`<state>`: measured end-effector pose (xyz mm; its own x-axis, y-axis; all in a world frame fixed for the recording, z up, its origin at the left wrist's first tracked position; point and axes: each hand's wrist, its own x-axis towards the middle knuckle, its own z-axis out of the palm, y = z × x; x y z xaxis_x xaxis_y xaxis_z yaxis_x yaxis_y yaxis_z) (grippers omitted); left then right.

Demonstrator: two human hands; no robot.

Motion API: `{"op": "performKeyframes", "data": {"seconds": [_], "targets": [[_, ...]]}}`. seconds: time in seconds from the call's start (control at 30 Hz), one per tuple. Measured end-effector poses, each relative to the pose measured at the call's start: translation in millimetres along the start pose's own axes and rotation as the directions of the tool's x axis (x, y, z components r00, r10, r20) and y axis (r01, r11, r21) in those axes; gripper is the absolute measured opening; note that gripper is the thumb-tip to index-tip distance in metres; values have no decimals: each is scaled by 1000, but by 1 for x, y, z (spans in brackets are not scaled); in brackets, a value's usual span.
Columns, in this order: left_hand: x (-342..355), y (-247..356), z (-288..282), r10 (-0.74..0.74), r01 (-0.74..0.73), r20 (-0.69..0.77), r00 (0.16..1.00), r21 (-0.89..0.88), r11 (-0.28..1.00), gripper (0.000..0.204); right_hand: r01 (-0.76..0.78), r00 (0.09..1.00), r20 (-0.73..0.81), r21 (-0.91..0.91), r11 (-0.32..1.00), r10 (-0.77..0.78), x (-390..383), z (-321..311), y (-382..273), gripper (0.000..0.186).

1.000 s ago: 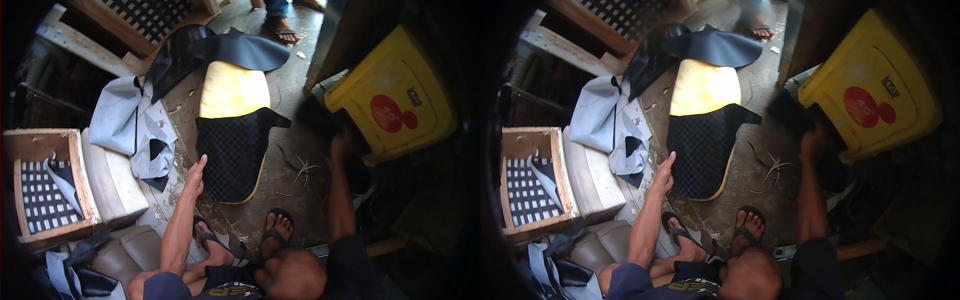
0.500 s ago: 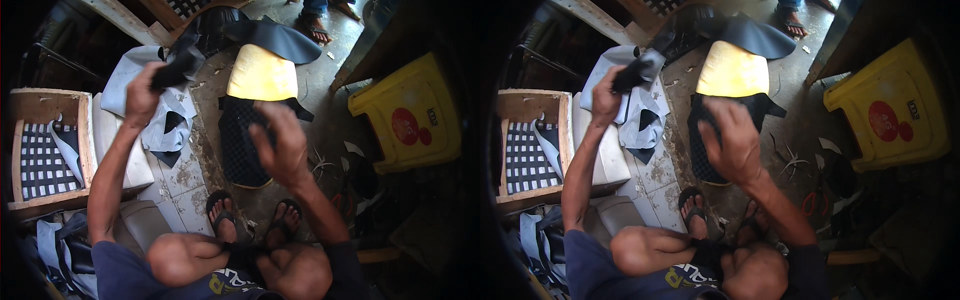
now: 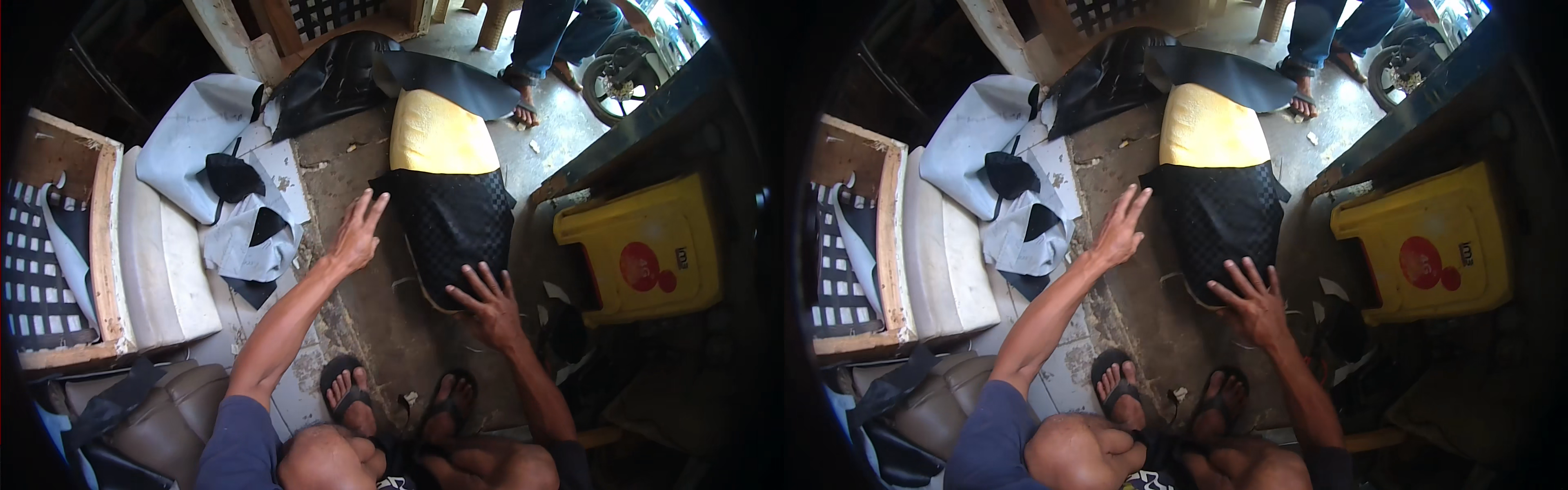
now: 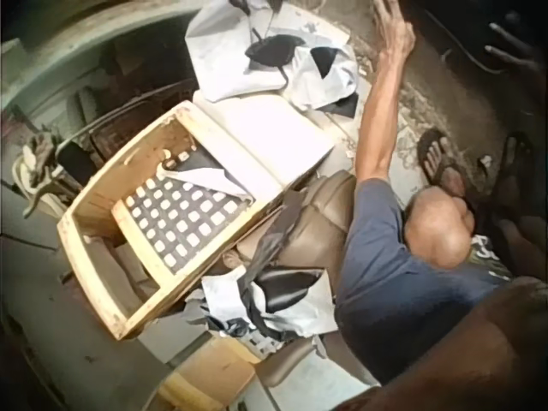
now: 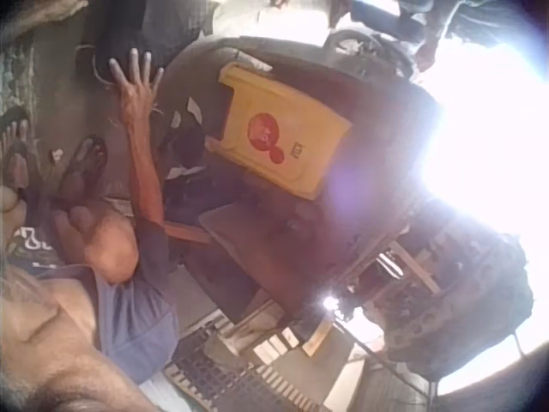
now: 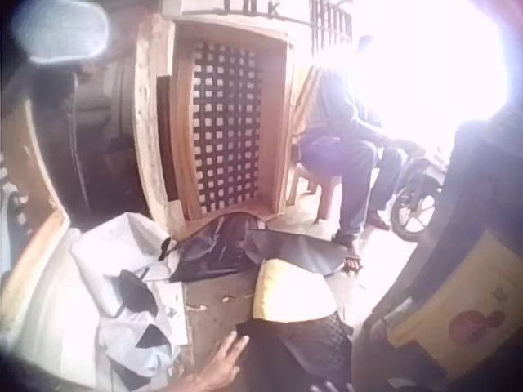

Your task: The person cuts a piece of black patterned fabric with scissors and then places a paper template on top of the fabric to cut around its edges.

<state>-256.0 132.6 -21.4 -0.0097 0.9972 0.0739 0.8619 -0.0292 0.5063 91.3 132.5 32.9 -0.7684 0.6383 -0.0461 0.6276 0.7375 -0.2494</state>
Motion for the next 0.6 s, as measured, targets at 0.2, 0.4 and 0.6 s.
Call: {"op": "performKeyframes", "data": {"seconds": [0.2, 0.4, 0.6], "targets": [[113, 21, 48, 335, -321, -98, 937, 131, 938, 84, -190, 969, -151, 53, 980, 196, 9, -4, 91, 56], [175, 16, 60, 566, -506, -151, 810, 306, 806, 52, -128, 967, -210, 75, 989, 141, 30, -25, 140, 38], [174, 12, 20, 594, -513, -292, 749, 311, 800, 12, -182, 823, -449, 370, 911, 347, 57, -58, 119, 25]]}}
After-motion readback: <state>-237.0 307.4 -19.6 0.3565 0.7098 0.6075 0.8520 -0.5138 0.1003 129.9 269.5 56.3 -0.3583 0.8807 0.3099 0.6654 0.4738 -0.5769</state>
